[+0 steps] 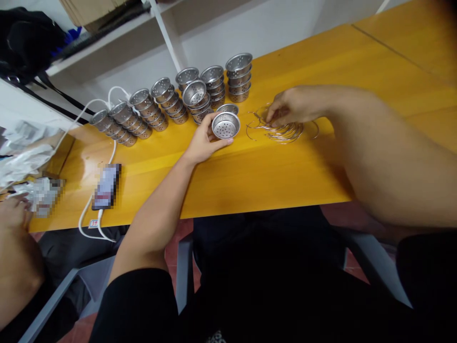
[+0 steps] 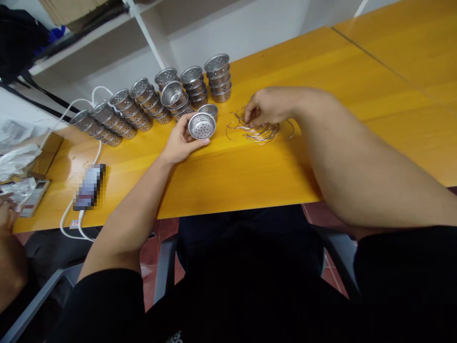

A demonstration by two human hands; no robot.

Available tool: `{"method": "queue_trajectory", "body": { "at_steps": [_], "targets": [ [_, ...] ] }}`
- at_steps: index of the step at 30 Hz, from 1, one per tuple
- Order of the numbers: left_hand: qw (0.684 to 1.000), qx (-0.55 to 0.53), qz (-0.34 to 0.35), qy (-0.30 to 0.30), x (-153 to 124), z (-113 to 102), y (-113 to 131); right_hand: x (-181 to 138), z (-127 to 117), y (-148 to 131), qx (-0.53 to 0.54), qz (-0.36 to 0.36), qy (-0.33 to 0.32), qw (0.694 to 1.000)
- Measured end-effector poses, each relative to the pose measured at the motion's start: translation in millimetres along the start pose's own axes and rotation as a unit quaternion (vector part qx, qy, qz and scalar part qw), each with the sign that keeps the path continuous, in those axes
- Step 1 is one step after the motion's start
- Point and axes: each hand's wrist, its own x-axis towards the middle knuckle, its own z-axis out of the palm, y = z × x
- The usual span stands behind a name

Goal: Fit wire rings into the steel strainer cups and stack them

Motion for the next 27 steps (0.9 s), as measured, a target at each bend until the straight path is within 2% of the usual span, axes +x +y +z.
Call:
{"method": "queue_trajectory", "body": {
  "at_steps": [3, 7, 12, 15, 21, 24, 27],
  "targets": [
    [1.000, -0.008, 0.005, 0.002, 1.4, -2.0, -6.2, 0.1, -0.3, -11.1, -0.021, 0.021, -0.004, 1.000],
    [1.000, -0.020, -0.015, -0.019, 4.1, -4.3, -11.4, -7.2, -6.5, -23.8, -0.064, 0.014, -0.048, 0.997],
    [0.999, -0.036, -0.027, -0.008, 5.4, -2.3, -5.8, -18.3, -14.0, -41.5, -0.091, 0.035, -0.070, 0.993],
    [1.000, -0.017, -0.017, 0.001, 5.1, -1.6, 2.8, -23.2, -18.8, -50.5, -0.085, 0.046, -0.030, 0.995],
    [1.000, 0.017, -0.002, 0.009, 2.5, -3.0, 16.5, -28.2, -22.1, -58.8, -0.033, 0.035, 0.100, 0.994],
    [0.999, 0.024, -0.004, 0.023, 1.9, -3.5, 12.1, -25.3, -13.8, -61.3, 0.032, 0.025, 0.168, 0.985],
    [0.999, 0.028, -0.001, 0.025, 3.0, -5.1, 0.5, -17.6, 2.1, -66.3, 0.137, -0.016, 0.212, 0.967]
  ]
}}
